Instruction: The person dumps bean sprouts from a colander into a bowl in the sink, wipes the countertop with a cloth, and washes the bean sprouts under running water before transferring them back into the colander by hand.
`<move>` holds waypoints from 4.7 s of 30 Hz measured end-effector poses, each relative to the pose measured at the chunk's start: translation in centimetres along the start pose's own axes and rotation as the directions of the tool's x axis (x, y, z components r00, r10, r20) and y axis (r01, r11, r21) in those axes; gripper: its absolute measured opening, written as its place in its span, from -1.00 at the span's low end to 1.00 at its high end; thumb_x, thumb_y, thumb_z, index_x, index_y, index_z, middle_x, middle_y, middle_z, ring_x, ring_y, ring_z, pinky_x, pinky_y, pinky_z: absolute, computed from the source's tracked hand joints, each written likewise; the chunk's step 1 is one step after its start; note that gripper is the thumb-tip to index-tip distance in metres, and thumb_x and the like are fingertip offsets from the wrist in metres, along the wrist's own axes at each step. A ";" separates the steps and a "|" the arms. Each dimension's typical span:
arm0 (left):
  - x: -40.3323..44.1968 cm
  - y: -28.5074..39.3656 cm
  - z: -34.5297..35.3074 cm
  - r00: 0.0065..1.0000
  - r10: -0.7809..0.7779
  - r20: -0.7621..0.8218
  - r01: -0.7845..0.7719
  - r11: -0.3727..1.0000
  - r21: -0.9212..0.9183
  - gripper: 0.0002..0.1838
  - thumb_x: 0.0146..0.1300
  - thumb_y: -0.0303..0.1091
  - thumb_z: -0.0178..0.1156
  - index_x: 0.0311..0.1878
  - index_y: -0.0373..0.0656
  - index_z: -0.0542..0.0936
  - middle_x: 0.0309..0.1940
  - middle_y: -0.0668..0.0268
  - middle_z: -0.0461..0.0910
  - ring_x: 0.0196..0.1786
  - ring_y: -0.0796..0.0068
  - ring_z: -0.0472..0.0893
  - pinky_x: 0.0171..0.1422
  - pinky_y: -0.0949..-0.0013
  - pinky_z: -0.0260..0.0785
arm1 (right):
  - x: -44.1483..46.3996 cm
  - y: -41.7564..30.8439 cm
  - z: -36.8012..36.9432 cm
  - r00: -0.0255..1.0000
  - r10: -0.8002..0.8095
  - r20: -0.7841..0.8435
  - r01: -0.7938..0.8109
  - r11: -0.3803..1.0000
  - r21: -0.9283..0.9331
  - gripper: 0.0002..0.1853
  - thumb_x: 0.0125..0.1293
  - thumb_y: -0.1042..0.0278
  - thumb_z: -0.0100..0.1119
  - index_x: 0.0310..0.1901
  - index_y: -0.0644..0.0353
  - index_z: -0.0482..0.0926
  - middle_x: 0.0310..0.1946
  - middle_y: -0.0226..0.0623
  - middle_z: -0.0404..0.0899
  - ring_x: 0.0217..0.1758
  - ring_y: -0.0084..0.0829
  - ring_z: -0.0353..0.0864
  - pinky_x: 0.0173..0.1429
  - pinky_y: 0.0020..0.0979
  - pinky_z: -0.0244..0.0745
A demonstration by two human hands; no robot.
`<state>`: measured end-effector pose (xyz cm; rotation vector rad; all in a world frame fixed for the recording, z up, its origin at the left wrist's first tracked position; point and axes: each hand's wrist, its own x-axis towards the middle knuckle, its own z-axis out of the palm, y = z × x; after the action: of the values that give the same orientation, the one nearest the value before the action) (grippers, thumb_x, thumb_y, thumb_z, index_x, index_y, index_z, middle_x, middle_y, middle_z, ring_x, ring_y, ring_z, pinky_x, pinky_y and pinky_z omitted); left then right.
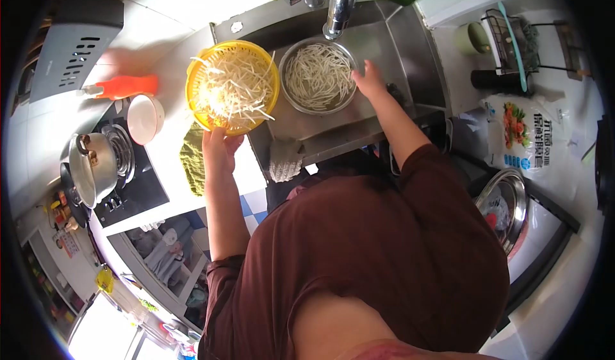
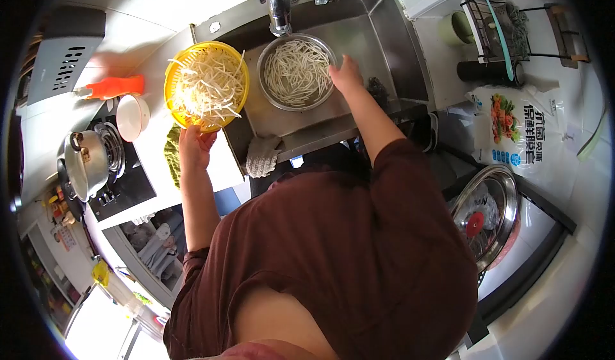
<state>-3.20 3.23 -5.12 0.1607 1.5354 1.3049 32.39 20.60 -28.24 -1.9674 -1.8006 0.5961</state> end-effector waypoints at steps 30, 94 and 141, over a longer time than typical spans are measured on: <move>0.4 -0.9 -1.0 0.993 -0.108 -0.056 0.105 0.993 -0.047 -0.56 0.20 -0.48 -0.12 0.19 -0.11 0.27 -0.08 0.14 0.55 -0.23 0.24 0.67 -0.35 0.42 0.59 | -1.0 -12.6 11.7 0.808 0.059 0.586 -0.468 0.668 0.579 -0.09 -0.04 0.17 0.44 0.26 0.37 0.13 0.11 0.02 0.40 0.16 -0.17 0.44 0.22 -0.28 0.35; 1.5 -5.2 2.7 0.965 -0.118 0.235 0.112 0.993 0.038 -0.55 0.21 -0.50 -0.12 0.20 -0.15 0.24 -0.02 0.14 0.49 -0.14 0.30 0.60 -0.22 0.36 0.54 | 2.4 -8.5 -4.8 0.937 -0.006 0.349 -0.110 0.944 0.312 -0.64 0.18 0.36 0.05 0.04 0.20 0.51 -0.03 -0.07 0.57 0.04 -0.21 0.57 0.15 -0.33 0.43; 0.8 -3.0 2.0 0.994 -0.069 0.082 0.064 0.996 0.063 -0.54 0.26 -0.46 -0.08 0.25 -0.06 0.21 0.01 0.16 0.48 -0.16 0.26 0.64 -0.19 0.36 0.55 | -1.3 -12.5 -0.9 0.461 -0.022 0.887 -0.383 0.897 0.221 -0.78 0.19 0.26 0.21 -0.17 0.13 0.51 -0.50 -0.42 0.50 -0.52 -0.58 0.47 -0.47 -0.50 0.49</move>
<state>-0.52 3.83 -7.63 0.1986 1.4970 1.1854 22.54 20.33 -20.40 -1.6362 -1.6790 2.2143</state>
